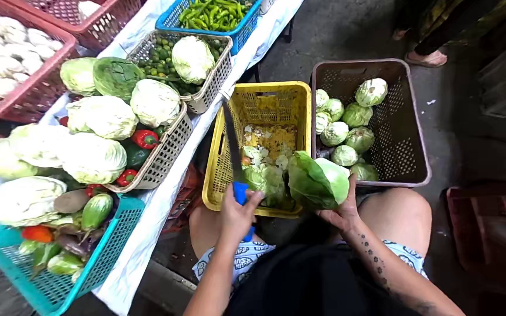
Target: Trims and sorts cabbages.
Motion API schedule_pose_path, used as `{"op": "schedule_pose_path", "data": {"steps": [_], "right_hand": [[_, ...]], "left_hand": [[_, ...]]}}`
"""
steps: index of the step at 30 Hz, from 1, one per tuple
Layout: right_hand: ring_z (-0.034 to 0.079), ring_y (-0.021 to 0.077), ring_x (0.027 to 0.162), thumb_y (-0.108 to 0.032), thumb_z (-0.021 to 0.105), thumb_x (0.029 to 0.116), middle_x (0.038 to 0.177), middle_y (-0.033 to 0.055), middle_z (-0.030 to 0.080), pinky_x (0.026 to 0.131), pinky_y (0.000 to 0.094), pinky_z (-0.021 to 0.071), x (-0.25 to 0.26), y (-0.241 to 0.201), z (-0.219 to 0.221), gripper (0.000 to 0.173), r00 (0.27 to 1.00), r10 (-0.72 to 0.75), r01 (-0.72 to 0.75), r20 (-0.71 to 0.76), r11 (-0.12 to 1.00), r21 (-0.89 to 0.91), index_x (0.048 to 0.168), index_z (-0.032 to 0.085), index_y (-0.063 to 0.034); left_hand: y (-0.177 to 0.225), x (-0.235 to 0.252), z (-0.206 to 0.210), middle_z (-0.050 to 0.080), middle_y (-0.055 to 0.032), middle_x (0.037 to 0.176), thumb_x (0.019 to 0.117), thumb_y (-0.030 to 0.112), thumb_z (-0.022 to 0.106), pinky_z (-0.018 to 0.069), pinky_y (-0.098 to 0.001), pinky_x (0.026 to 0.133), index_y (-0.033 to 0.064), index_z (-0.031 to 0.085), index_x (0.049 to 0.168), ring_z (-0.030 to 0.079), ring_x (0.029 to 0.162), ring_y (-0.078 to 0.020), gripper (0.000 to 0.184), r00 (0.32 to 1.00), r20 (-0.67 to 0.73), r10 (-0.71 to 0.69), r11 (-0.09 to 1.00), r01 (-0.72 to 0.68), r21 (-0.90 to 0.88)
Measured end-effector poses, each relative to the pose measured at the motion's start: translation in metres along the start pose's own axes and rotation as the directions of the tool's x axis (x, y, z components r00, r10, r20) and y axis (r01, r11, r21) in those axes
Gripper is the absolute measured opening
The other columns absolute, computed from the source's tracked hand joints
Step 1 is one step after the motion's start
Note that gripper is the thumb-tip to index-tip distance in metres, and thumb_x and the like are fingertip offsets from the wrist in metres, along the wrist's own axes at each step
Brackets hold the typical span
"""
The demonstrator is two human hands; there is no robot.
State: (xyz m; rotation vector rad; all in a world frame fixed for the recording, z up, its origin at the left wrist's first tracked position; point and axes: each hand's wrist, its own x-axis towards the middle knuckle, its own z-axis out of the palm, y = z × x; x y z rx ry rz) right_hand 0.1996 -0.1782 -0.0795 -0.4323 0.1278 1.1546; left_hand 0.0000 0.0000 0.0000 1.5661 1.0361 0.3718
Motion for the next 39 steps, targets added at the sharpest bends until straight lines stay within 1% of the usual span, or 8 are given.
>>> {"op": "schedule_pose_path", "data": {"steps": [4,12,16,19,24,27,33,39], "right_hand": [[0.067,0.0294,0.113,-0.077,0.071,0.0731,0.122,0.0146,0.068,0.094,0.0517,0.0578,0.008,0.014,-0.003,0.089,0.997,-0.04,0.044,0.065,0.997,-0.071,0.133,0.057,-0.0132],[0.068,0.0213,0.109,-0.053,0.082,0.0802,0.115,0.0092,0.07,0.098,0.0462,0.0564,0.014,0.02,0.015,0.075,0.934,-0.328,0.358,0.142,0.864,-0.354,0.131,0.051,-0.0084],[0.065,0.0307,0.113,-0.087,0.043,0.0827,0.126,0.0153,0.065,0.087,0.0542,0.0574,0.01,0.002,0.047,0.087,0.994,-0.095,0.092,-0.051,0.994,-0.057,0.137,0.054,-0.0201],[0.049,0.0486,0.134,-0.1,0.016,0.0747,0.151,0.0257,0.047,0.1,0.0712,0.0452,0.013,-0.012,0.052,0.113,0.993,0.046,-0.035,-0.106,0.994,0.099,0.154,0.036,-0.0216],[0.06,0.0374,0.124,-0.088,0.046,0.0803,0.138,0.0168,0.06,0.096,0.0635,0.0535,0.014,-0.015,0.079,0.094,0.998,0.005,-0.009,-0.064,0.998,-0.056,0.144,0.048,-0.0189],[0.071,0.0293,0.104,-0.092,0.054,0.0716,0.127,0.0083,0.067,0.073,0.0508,0.0627,0.037,0.001,0.116,0.095,0.991,0.074,-0.116,-0.115,0.899,-0.422,0.142,0.049,-0.0275],[0.066,0.0367,0.113,-0.085,0.033,0.0896,0.136,0.0168,0.061,0.082,0.0553,0.0607,0.098,0.097,0.235,0.085,0.905,0.367,-0.423,-0.213,0.732,-0.534,0.148,0.044,-0.0244],[0.056,0.0353,0.133,-0.088,0.018,0.089,0.154,0.0193,0.045,0.108,0.0488,0.0511,0.144,0.162,0.348,0.104,0.775,0.535,-0.331,0.337,0.797,-0.505,0.16,0.021,-0.013]], "left_hand": [[0.02,-0.01,0.046,0.067,-0.0086,0.09,0.091,0.031,0.078,0.0602,-0.0342,0.05,-0.0046,0.045,0.132,0.064,0.057,-0.0174,0.063,0.974,0.125,0.187,0.942,-0.141,-0.305],[0.034,0.012,0.057,0.068,-0.0122,0.086,0.094,0.005,0.07,0.0603,-0.0337,0.048,0.0048,0.044,0.138,0.065,0.053,-0.0198,0.051,0.998,-0.025,0.058,0.967,-0.063,-0.246],[0.02,0.013,0.024,0.07,-0.0121,0.091,0.0921,0.004,0.068,0.0599,-0.0327,0.048,0.0018,0.045,0.14,0.067,0.057,-0.0183,0.053,0.992,-0.093,0.088,0.983,-0.101,-0.155],[-0.008,0.033,-0.003,0.069,-0.0129,0.097,0.0914,0.011,0.07,0.0616,-0.0373,0.053,0.0036,0.044,0.143,0.069,0.062,-0.019,0.058,0.98,-0.192,0.049,0.999,-0.044,0.03],[-0.075,0.056,-0.02,0.068,-0.0198,0.124,0.096,0.034,0.07,0.0556,-0.0495,0.1,0.0015,0.05,0.144,0.068,0.112,-0.0297,0.062,0.991,-0.129,-0.017,0.944,0.059,0.325],[-0.09,0.058,-0.034,0.07,-0.0196,0.122,0.0984,0.035,0.067,0.054,-0.0581,0.1,0.0103,0.054,0.144,0.069,0.113,-0.0348,0.054,0.998,0.015,-0.062,0.913,0.05,0.404],[-0.099,0.065,-0.04,0.071,-0.0176,0.117,0.1016,0.043,0.058,0.0555,-0.0587,0.094,0.0096,0.055,0.141,0.07,0.108,-0.0337,0.052,0.995,0.091,-0.052,0.923,0.013,0.385],[-0.102,0.065,-0.041,0.071,-0.017,0.113,0.1022,0.044,0.057,0.0564,-0.0553,0.093,0.0069,0.058,0.136,0.071,0.105,-0.0314,0.05,0.998,0.046,-0.046,0.921,0.025,0.389]]}}
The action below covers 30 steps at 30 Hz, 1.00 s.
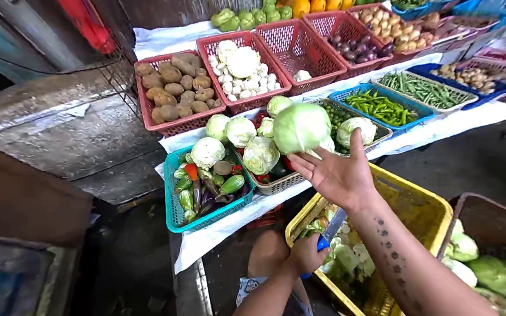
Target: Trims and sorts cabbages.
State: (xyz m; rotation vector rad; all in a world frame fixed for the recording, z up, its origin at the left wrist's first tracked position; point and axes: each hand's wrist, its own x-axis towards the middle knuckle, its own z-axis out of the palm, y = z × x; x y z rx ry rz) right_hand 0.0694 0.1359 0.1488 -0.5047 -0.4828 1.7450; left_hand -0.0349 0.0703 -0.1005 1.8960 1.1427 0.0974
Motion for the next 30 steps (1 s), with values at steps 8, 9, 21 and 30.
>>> {"op": "schedule_pose_path", "data": {"steps": [8,9,21,30], "right_hand": [[0.066,0.0334,0.119,-0.06,0.06,0.0951,0.14,0.0157,0.062,0.098,0.0506,0.0567,-0.125,0.038,-0.103,0.063,0.98,0.109,-0.049,0.166,0.943,-0.33,0.138,0.063,-0.0148],[0.066,0.0337,0.119,-0.059,0.062,0.0941,0.139,0.0157,0.063,0.097,0.0511,0.057,-0.145,0.035,-0.128,0.062,0.996,0.074,-0.054,0.049,0.944,-0.327,0.137,0.064,-0.0149],[0.066,0.0252,0.11,-0.041,0.055,0.1041,0.131,0.0127,0.064,0.091,0.0469,0.0563,-0.371,-0.075,-0.392,0.05,0.21,-0.471,-0.282,-0.857,0.81,-0.514,0.143,0.051,-0.0087],[0.045,0.0578,0.133,-0.044,0.087,0.0755,0.148,0.0393,0.04,0.103,0.0736,0.0408,-0.315,-0.032,-0.53,0.107,0.051,-0.267,-0.967,-0.962,0.227,-0.114,0.153,0.033,0.0049]], "left_hand": [[-0.004,-0.003,0.005,0.074,-0.0168,0.109,0.0956,0.036,0.064,0.0549,-0.0585,0.093,0.0059,0.067,0.127,0.071,0.105,-0.0329,0.044,0.991,-0.106,0.082,0.995,-0.087,-0.043],[-0.003,-0.001,0.0,0.073,-0.0151,0.109,0.0987,0.041,0.061,0.0558,-0.0585,0.092,0.0093,0.063,0.133,0.071,0.104,-0.0319,0.047,0.998,-0.062,0.024,0.999,-0.026,-0.038],[-0.007,0.012,0.022,0.069,-0.0052,0.085,0.0984,0.026,0.062,0.0618,-0.0346,0.064,-0.0004,0.058,0.129,0.068,0.067,-0.0127,0.041,0.995,-0.083,0.058,0.98,-0.073,-0.184],[0.0,0.012,0.025,0.068,-0.0023,0.075,0.0984,0.017,0.06,0.0599,-0.0286,0.057,-0.0015,0.058,0.122,0.067,0.06,-0.0124,0.03,0.994,-0.109,0.0,0.968,-0.028,-0.251]]}}
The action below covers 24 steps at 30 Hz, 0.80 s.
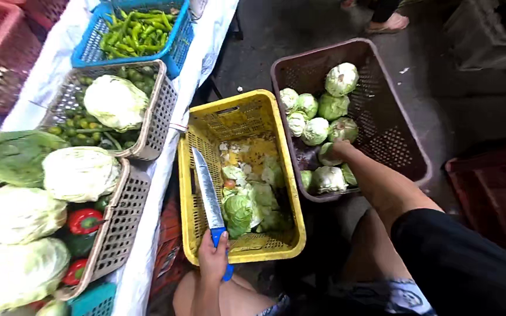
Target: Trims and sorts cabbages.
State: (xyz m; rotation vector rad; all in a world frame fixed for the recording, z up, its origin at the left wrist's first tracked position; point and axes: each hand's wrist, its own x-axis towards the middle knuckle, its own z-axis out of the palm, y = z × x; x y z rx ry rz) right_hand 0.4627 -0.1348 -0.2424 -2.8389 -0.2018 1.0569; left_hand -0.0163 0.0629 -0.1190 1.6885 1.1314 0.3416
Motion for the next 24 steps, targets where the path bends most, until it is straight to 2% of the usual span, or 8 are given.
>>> {"op": "schedule_pose_path", "data": {"steps": [6,9,12,15,17,19,21,24], "right_hand": [[0.048,0.0559,0.13,-0.045,0.088,0.0705,0.145,0.0402,0.042,0.099,0.072,0.0431,-0.002,-0.021,0.011,0.122,0.995,0.092,-0.092,-0.026,0.996,-0.002,0.159,0.018,0.0002],[0.052,0.0534,0.127,-0.047,0.093,0.0642,0.14,0.0369,0.048,0.099,0.07,0.0454,0.013,-0.005,0.01,0.125,0.998,0.061,-0.061,-0.029,0.998,0.005,0.157,0.022,0.0006],[0.05,0.0526,0.131,-0.052,0.088,0.0719,0.143,0.0367,0.048,0.104,0.0691,0.0421,-0.008,-0.014,-0.02,0.118,1.0,0.019,-0.018,-0.021,1.0,0.023,0.157,0.025,0.0018],[0.058,0.0528,0.119,-0.066,0.083,0.068,0.134,0.0362,0.055,0.095,0.0717,0.0468,0.007,0.003,-0.034,0.118,0.997,-0.053,0.067,-0.058,0.96,0.273,0.158,0.029,-0.0101],[0.064,0.046,0.108,-0.068,0.081,0.0693,0.128,0.0286,0.061,0.086,0.0662,0.0537,-0.008,0.01,-0.058,0.107,0.99,-0.134,0.141,-0.052,0.827,0.545,0.154,0.04,-0.0182],[0.066,0.035,0.109,-0.06,0.069,0.0893,0.132,0.0185,0.061,0.086,0.0542,0.0572,-0.067,0.001,-0.104,0.083,0.946,-0.324,0.19,0.023,0.609,0.77,0.154,0.035,-0.0225],[0.067,0.0274,0.107,-0.061,0.053,0.0974,0.129,0.0113,0.063,0.085,0.0474,0.0586,-0.135,-0.009,-0.132,0.067,0.868,-0.497,0.201,-0.001,0.349,0.915,0.15,0.039,-0.0217],[0.067,0.0272,0.112,-0.09,0.053,0.0755,0.13,0.0079,0.064,0.088,0.0504,0.06,-0.205,-0.012,-0.147,0.101,0.691,-0.713,0.222,-0.12,0.051,0.974,0.147,0.04,-0.0201]], "left_hand": [[-0.003,0.004,0.002,0.066,-0.0029,0.07,0.0976,0.016,0.059,0.058,-0.0283,0.054,0.0007,0.06,0.116,0.065,0.057,-0.0141,0.024,1.0,-0.007,-0.009,0.999,0.009,-0.032],[-0.001,0.004,0.003,0.066,-0.0034,0.07,0.0982,0.016,0.059,0.0586,-0.0289,0.053,0.0011,0.061,0.115,0.066,0.057,-0.0149,0.022,1.0,-0.015,-0.015,1.0,0.015,-0.024],[0.0,0.005,0.003,0.067,-0.0032,0.072,0.099,0.016,0.059,0.0596,-0.03,0.055,0.0018,0.06,0.116,0.067,0.058,-0.0146,0.023,0.999,-0.023,-0.027,1.0,0.027,-0.002],[-0.001,0.005,0.004,0.067,-0.0043,0.072,0.1003,0.015,0.061,0.0599,-0.0309,0.056,0.0012,0.061,0.118,0.067,0.059,-0.0151,0.023,0.999,-0.015,-0.036,0.999,0.036,0.008],[0.0,0.005,0.007,0.068,-0.0047,0.072,0.1003,0.015,0.062,0.06,-0.0313,0.056,0.0009,0.061,0.119,0.067,0.058,-0.0151,0.024,0.999,-0.022,-0.031,1.0,0.031,0.004],[0.002,0.005,0.007,0.068,-0.0035,0.072,0.1,0.018,0.063,0.0603,-0.0318,0.057,0.0019,0.061,0.121,0.067,0.059,-0.014,0.027,0.999,-0.028,-0.035,0.999,0.036,0.03],[0.0,0.003,0.004,0.069,-0.0033,0.073,0.1001,0.02,0.064,0.0609,-0.0333,0.06,0.0027,0.061,0.122,0.068,0.06,-0.014,0.028,0.998,-0.026,-0.051,0.997,0.052,0.064],[-0.003,0.005,0.005,0.069,-0.0025,0.072,0.1,0.024,0.064,0.0609,-0.0356,0.06,0.0044,0.062,0.121,0.068,0.06,-0.0144,0.029,0.999,-0.02,-0.05,0.993,0.051,0.109]]}}
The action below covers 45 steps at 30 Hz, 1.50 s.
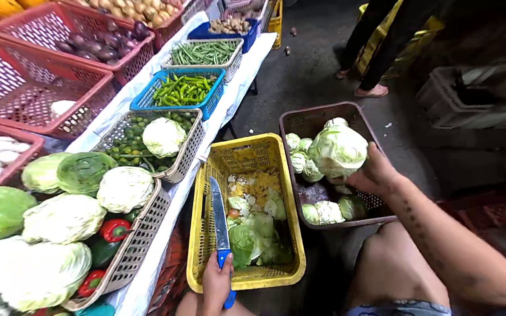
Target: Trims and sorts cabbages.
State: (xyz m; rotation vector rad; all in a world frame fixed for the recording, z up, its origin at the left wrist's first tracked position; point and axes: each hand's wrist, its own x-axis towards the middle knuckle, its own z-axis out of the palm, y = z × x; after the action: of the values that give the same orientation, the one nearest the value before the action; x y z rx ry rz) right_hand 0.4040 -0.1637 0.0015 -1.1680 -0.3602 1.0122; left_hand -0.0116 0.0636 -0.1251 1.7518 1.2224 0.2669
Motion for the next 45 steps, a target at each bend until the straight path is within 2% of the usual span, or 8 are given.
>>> {"op": "schedule_pose_path", "data": {"steps": [3,12,17,22,27,32,38,45], "right_hand": [[0.073,0.0233,0.094,-0.096,0.064,0.0537,0.115,0.0058,0.072,0.07,0.0422,0.0632,-0.028,0.009,0.023,0.111,0.986,-0.11,0.094,0.127,0.988,0.123,0.134,0.053,-0.0189],[0.071,0.033,0.103,-0.087,0.076,0.0511,0.123,0.0164,0.068,0.076,0.0514,0.0623,-0.037,0.059,0.077,0.113,0.995,-0.021,-0.029,0.097,0.872,0.488,0.137,0.055,-0.016],[0.068,0.0351,0.106,-0.088,0.031,0.0873,0.128,0.0183,0.063,0.076,0.0531,0.0609,-0.025,0.078,0.096,0.09,0.972,0.213,-0.137,-0.094,0.85,0.508,0.144,0.046,-0.0198],[0.055,0.0397,0.131,-0.082,0.073,0.0643,0.145,0.0178,0.053,0.103,0.0649,0.0491,-0.037,0.075,0.103,0.11,0.998,-0.052,0.021,0.032,0.784,0.62,0.15,0.042,-0.0198],[0.059,0.0403,0.125,-0.091,0.034,0.0836,0.144,0.0203,0.054,0.096,0.0616,0.0543,-0.023,0.087,0.079,0.099,0.99,0.12,-0.072,-0.075,0.883,0.465,0.154,0.035,-0.0206],[0.067,0.0366,0.111,-0.055,0.051,0.1008,0.131,0.0198,0.062,0.086,0.0567,0.0598,-0.034,0.113,0.101,0.063,0.95,0.167,-0.082,-0.263,0.949,0.305,0.149,0.04,-0.0161],[0.071,0.0269,0.101,-0.048,0.066,0.0938,0.119,0.0131,0.068,0.079,0.0463,0.0622,-0.045,0.123,0.136,0.067,0.966,0.031,-0.014,-0.256,0.997,0.07,0.147,0.04,-0.0182],[0.072,0.0302,0.099,-0.037,0.065,0.0968,0.119,0.019,0.066,0.078,0.0471,0.0634,-0.045,0.129,0.149,0.069,0.96,0.051,-0.042,-0.274,0.998,0.04,0.152,0.031,-0.0135]], "left_hand": [[0.004,0.0,0.0,0.069,-0.0021,0.072,0.1006,0.026,0.064,0.0598,-0.0378,0.063,0.0054,0.062,0.122,0.067,0.061,-0.015,0.03,0.999,0.029,-0.02,0.999,0.019,0.037],[0.009,0.006,-0.008,0.071,-0.0028,0.076,0.1023,0.04,0.062,0.0613,-0.0438,0.07,0.0081,0.064,0.123,0.07,0.067,-0.0183,0.038,0.985,0.109,-0.13,0.981,0.112,0.16],[0.012,0.005,-0.005,0.071,-0.0021,0.078,0.1032,0.037,0.059,0.0615,-0.0425,0.069,0.0094,0.064,0.122,0.07,0.068,-0.0173,0.034,0.978,0.14,-0.155,0.971,0.124,0.206],[0.008,0.001,-0.006,0.071,-0.0022,0.079,0.1035,0.04,0.058,0.0604,-0.0437,0.071,0.0104,0.062,0.128,0.07,0.07,-0.0183,0.038,0.981,0.142,-0.131,0.971,0.098,0.218],[0.017,-0.003,-0.001,0.073,-0.0058,0.087,0.1026,0.036,0.06,0.0616,-0.0472,0.076,0.0096,0.062,0.131,0.072,0.077,-0.0207,0.039,0.993,0.062,-0.1,0.969,0.083,0.233],[0.079,-0.059,0.012,0.074,-0.0151,0.106,0.1026,0.034,0.059,0.0587,-0.0554,0.085,0.005,0.055,0.143,0.073,0.093,-0.0304,0.05,0.979,0.037,0.201,0.918,-0.201,0.342],[0.144,-0.08,0.022,0.075,-0.0099,0.088,0.1014,0.031,0.058,0.0598,-0.0432,0.061,0.0002,0.068,0.121,0.073,0.069,-0.0239,0.038,0.797,-0.061,0.601,0.704,-0.492,0.512],[0.175,-0.074,0.006,0.072,-0.0144,0.1,0.11,0.043,0.039,0.0562,-0.0512,0.081,0.0083,0.055,0.131,0.073,0.095,-0.0337,0.044,0.947,0.3,0.112,0.679,-0.294,0.673]]}}
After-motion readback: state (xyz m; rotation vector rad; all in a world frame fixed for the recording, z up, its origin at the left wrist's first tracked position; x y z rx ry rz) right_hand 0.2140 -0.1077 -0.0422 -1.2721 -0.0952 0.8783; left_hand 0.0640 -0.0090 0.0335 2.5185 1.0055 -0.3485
